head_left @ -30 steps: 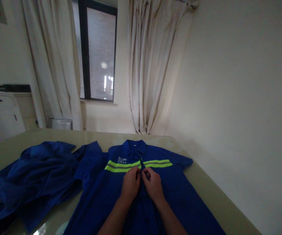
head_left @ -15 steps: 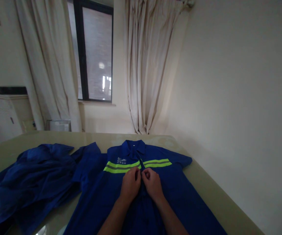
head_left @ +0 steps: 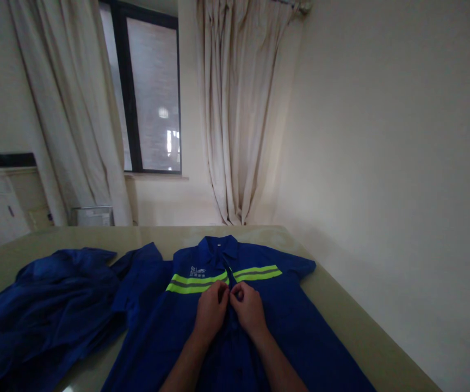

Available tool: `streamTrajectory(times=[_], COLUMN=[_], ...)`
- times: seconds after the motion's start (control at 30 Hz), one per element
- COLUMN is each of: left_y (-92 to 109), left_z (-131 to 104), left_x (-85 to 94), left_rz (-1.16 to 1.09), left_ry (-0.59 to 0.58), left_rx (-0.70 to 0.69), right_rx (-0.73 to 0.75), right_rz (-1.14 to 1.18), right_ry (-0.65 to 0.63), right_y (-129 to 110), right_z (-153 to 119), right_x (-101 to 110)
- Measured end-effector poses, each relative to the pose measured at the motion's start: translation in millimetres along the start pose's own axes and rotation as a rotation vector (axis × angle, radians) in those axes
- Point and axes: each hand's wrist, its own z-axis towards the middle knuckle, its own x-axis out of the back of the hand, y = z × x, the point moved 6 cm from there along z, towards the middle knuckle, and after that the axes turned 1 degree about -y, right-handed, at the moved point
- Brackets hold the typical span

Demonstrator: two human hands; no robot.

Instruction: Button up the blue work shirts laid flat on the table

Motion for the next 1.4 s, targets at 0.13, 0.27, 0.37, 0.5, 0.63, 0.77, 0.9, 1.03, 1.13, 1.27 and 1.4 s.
streamTrajectory(times=[0.13, 0.27, 0.37, 0.5, 0.63, 0.77, 0.9, 1.03, 1.13, 1.27, 1.4], left_y=[-1.1, -2.8, -3.8, -4.7, -4.6, -2.3, -1.4, -2.6, -2.5, -1.8, -2.7], left_z=[1.2, 1.5, 1.5, 2.1, 2.4, 1.9, 1.0, -1.2, -2.3, -1.4, -0.1], left_x=[-0.1, -0.6, -0.9, -0.7, 0.8, 2.8, 4.6, 6.1, 7.5, 8.9, 8.3], left_rz=[0.012, 0.027, 0.035, 0.027, 0.015, -0.006, -0.041, -0.067, -0.071, -0.070, -0.071], left_ry=[-0.004, 0.002, 0.011, 0.024, 0.035, 0.039, 0.045, 0.054, 0.066, 0.076, 0.078], left_rx=[0.013, 0.030, 0.042, 0.054, 0.058, 0.051, 0.048, 0.054, 0.062, 0.086, 0.099], right_rx=[-0.025, -0.051, -0.050, -0.011, 0.015, 0.027, 0.045, 0.061, 0.076, 0.087, 0.044], right_rz=[-0.018, -0.009, 0.005, 0.035, 0.040, 0.036, 0.027, 0.014, 0.006, -0.057, -0.123], right_ry=[0.005, -0.047, -0.116, -0.158, -0.136, -0.108, -0.100, -0.118, -0.115, -0.105, -0.092], right_y=[-0.8, 3.4, 7.9, 9.2, 8.2, 9.3, 10.0, 8.1, 4.6, -1.1, -3.5], right_z=[-1.1, 5.8, 14.7, 20.9, 19.3, 17.3, 18.0, 19.0, 17.2, 12.5, 10.8], right_x=[0.7, -0.3, -2.2, -3.5, -3.6, -3.7, -4.4, -6.5, -6.4, -4.4, -1.6])
